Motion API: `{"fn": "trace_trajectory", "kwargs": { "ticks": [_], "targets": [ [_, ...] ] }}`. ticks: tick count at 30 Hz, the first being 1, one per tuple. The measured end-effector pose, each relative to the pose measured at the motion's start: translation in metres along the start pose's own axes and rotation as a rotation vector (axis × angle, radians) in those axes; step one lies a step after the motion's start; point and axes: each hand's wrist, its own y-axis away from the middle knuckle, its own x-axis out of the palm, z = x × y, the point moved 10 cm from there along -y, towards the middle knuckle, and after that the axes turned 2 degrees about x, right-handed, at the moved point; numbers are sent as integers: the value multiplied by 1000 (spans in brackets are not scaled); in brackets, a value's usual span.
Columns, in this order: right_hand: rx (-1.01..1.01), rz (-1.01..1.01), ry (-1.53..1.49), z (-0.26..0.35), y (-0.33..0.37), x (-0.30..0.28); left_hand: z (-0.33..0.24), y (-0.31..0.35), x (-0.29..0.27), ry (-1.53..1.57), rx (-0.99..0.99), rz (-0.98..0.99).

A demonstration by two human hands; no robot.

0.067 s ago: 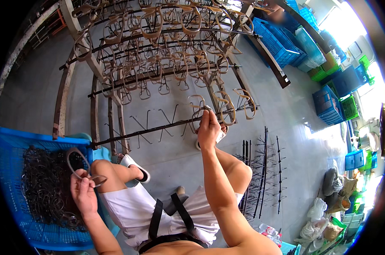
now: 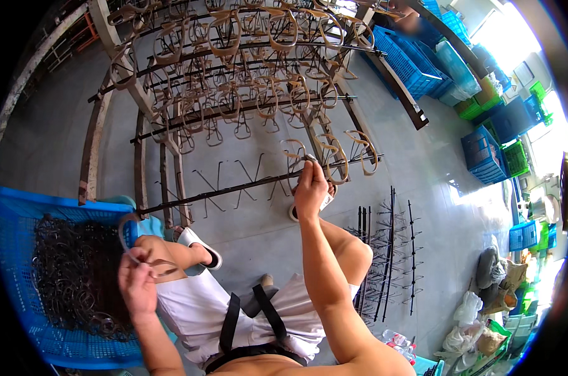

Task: The person repeatedly picks small metal hangers from a blue basket and attaches them one by one to horizontal rods on a multi-tiered metal rack. The person works continuously, moving along the rack and filling available slots with hangers.

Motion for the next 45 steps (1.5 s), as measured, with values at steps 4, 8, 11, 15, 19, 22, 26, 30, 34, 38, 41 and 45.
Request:
{"fn": "trace_trajectory", "kwargs": {
  "ticks": [4,8,11,15,19,22,26,30,34,38,41,45],
  "targets": [
    [29,74,216,9,-4,-7,23,5,66,53,-101,196],
    [-594,64,489,107,82,12,51,14,102,-271,-186,422],
    [-500,1103,108,111,166,71,47,21,129,-410,-122,689],
    [-18,1204,-3,88,170,79,13,-2,110,-111,14,561],
    [40,312,-270,46,75,39,-12,-49,-71,-712,276,-293],
    [146,77,-188,11,55,50,22,-57,-210,-1186,183,-610],
    [253,54,-228,-1,56,65,89,-69,-290,-1644,-147,-655],
    [307,53,-426,-15,53,62,147,-95,-325,-1638,-390,-489],
    [307,100,-487,-8,64,86,180,-106,-417,-1724,-509,-75],
    [215,6,-383,-3,55,53,146,-84,-318,-1745,-595,-424],
    [249,85,-445,-5,61,75,131,-56,-356,-1739,-663,-351],
    [271,155,-476,-8,53,67,114,-50,-311,-1810,-626,-209]
  ]
}}
